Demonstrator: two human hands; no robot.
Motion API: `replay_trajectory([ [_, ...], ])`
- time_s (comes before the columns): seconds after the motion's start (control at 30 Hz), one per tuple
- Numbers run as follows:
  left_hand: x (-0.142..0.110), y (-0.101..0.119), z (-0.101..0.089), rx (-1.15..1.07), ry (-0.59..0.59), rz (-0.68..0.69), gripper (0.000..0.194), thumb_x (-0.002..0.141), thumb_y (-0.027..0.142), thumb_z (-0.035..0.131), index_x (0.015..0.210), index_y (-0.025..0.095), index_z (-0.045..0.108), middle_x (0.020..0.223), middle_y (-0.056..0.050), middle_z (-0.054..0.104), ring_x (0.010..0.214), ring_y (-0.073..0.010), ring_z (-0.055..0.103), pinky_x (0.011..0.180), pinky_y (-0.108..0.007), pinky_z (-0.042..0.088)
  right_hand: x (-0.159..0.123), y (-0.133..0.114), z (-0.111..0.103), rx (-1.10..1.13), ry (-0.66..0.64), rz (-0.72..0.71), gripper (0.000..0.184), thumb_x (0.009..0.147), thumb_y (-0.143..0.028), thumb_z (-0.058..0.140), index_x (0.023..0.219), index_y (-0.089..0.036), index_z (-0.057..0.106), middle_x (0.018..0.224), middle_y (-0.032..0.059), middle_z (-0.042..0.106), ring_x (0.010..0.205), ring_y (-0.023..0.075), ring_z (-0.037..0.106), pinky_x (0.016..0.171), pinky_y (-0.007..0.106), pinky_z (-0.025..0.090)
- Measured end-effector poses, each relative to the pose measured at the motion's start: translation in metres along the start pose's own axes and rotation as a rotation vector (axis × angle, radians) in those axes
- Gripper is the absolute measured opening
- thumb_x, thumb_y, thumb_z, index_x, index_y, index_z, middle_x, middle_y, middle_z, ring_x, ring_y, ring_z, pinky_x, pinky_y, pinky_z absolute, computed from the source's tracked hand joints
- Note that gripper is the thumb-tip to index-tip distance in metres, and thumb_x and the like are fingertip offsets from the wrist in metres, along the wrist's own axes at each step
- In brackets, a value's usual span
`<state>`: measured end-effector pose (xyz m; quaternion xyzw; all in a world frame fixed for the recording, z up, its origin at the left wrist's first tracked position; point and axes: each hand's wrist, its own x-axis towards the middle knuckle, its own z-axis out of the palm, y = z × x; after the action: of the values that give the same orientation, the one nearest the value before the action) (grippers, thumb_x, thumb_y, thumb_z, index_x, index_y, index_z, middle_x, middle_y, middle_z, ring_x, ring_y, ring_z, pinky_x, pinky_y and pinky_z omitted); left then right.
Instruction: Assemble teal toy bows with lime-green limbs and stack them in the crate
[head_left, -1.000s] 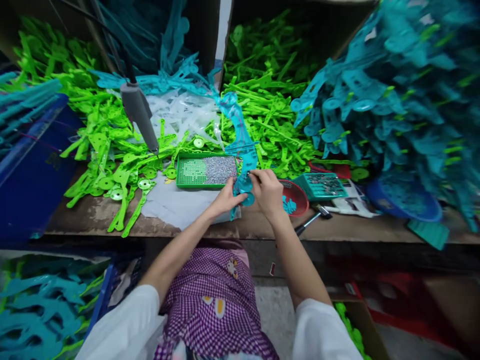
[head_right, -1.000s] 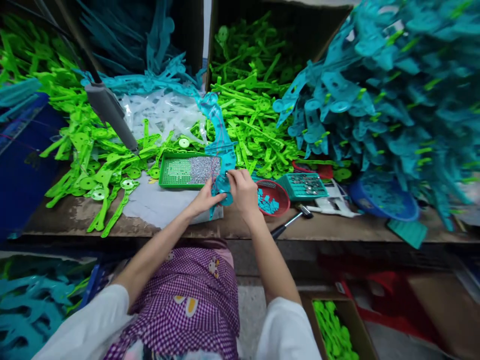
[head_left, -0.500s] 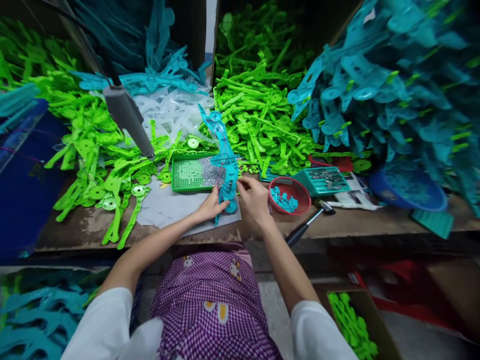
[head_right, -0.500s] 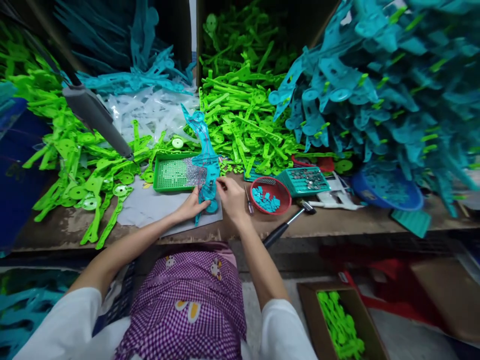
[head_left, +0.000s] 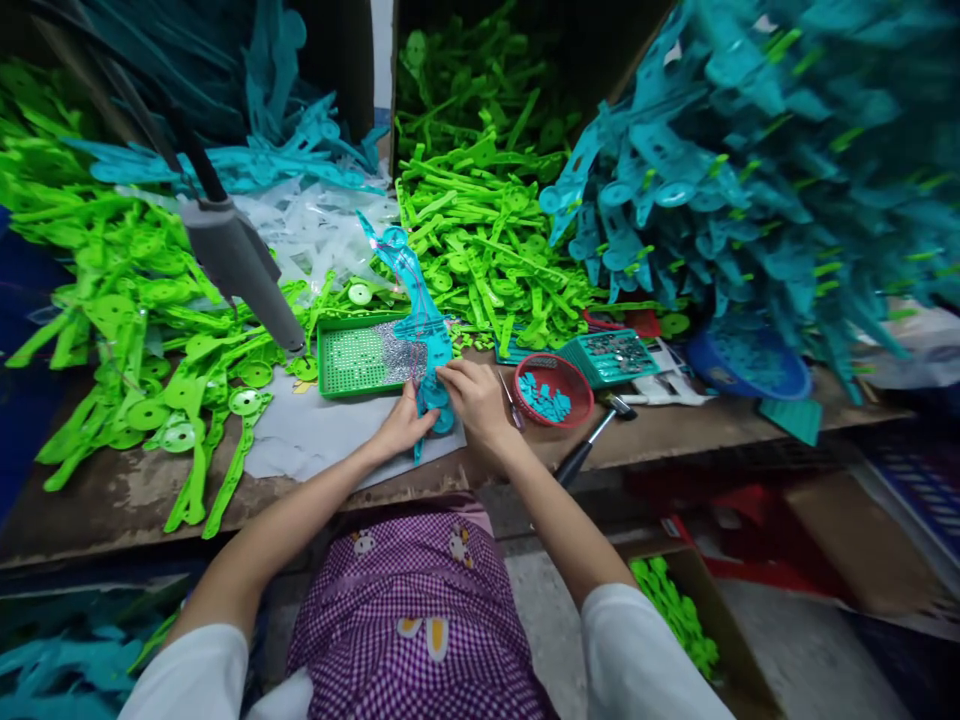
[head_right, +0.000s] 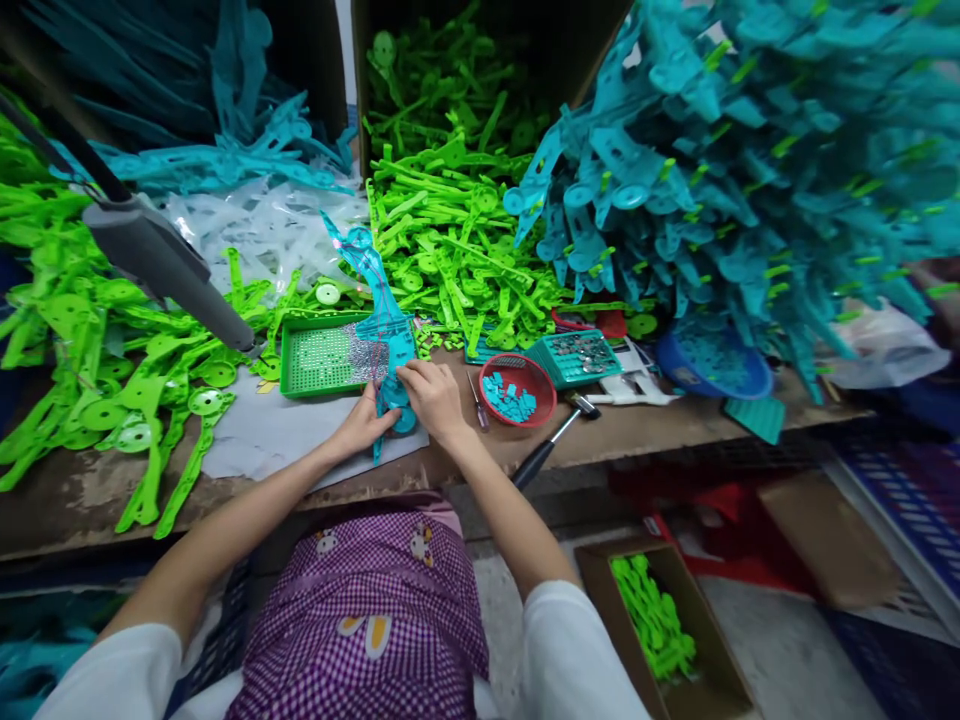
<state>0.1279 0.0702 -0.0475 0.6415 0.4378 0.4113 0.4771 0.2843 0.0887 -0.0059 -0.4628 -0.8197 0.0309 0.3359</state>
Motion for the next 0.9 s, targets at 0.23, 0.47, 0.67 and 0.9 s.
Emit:
replay_trajectory([
  [0.23, -0.002, 0.001, 0.000, -0.094, -0.026, -0.123, 0.051, 0.079, 0.036, 0.062, 0.120, 0.016, 0.038, 0.091, -0.002, 0.060, 0.069, -0.0125, 0.057, 0.066, -0.027, 0.053, -0.023, 0.055, -0.074, -0.122, 0.489, 0.343, 0.029, 0.093, -0.028, 0.046, 0.112, -0.021, 0.066, 0.107, 0.0110, 0.067, 0.103, 0.0220, 0.060, 0.091, 0.040, 0.047],
  [0.47, -0.001, 0.004, 0.003, -0.123, -0.029, -0.141, 0.052, 0.080, 0.037, 0.063, 0.120, 0.016, 0.038, 0.086, -0.001, 0.058, 0.063, -0.0105, 0.054, 0.060, -0.025, 0.052, -0.027, 0.170, -0.134, -0.443, 0.164, 0.709, 0.022, 0.082, -0.026, 0.058, 0.090, -0.013, 0.073, 0.095, 0.0154, 0.068, 0.085, 0.0261, 0.059, 0.077, 0.039, 0.044],
  [0.67, -0.003, 0.002, 0.005, -0.151, 0.014, -0.145, 0.053, 0.078, 0.038, 0.065, 0.119, 0.017, 0.038, 0.092, -0.002, 0.058, 0.069, -0.0120, 0.057, 0.062, -0.025, 0.052, -0.026, 0.171, -0.142, -0.547, -0.048, 0.601, 0.023, 0.085, -0.027, 0.053, 0.094, -0.017, 0.072, 0.099, 0.0117, 0.067, 0.080, 0.0223, 0.058, 0.066, 0.032, 0.039],
  [0.9, -0.002, 0.005, 0.004, -0.094, 0.023, -0.114, 0.054, 0.077, 0.036, 0.066, 0.121, 0.017, 0.039, 0.102, -0.007, 0.061, 0.088, -0.0183, 0.060, 0.084, -0.034, 0.051, -0.006, 0.062, -0.091, -0.216, 0.169, 0.090, 0.017, 0.089, -0.030, 0.055, 0.084, -0.020, 0.068, 0.079, 0.0053, 0.068, 0.076, 0.0172, 0.061, 0.070, 0.029, 0.045],
])
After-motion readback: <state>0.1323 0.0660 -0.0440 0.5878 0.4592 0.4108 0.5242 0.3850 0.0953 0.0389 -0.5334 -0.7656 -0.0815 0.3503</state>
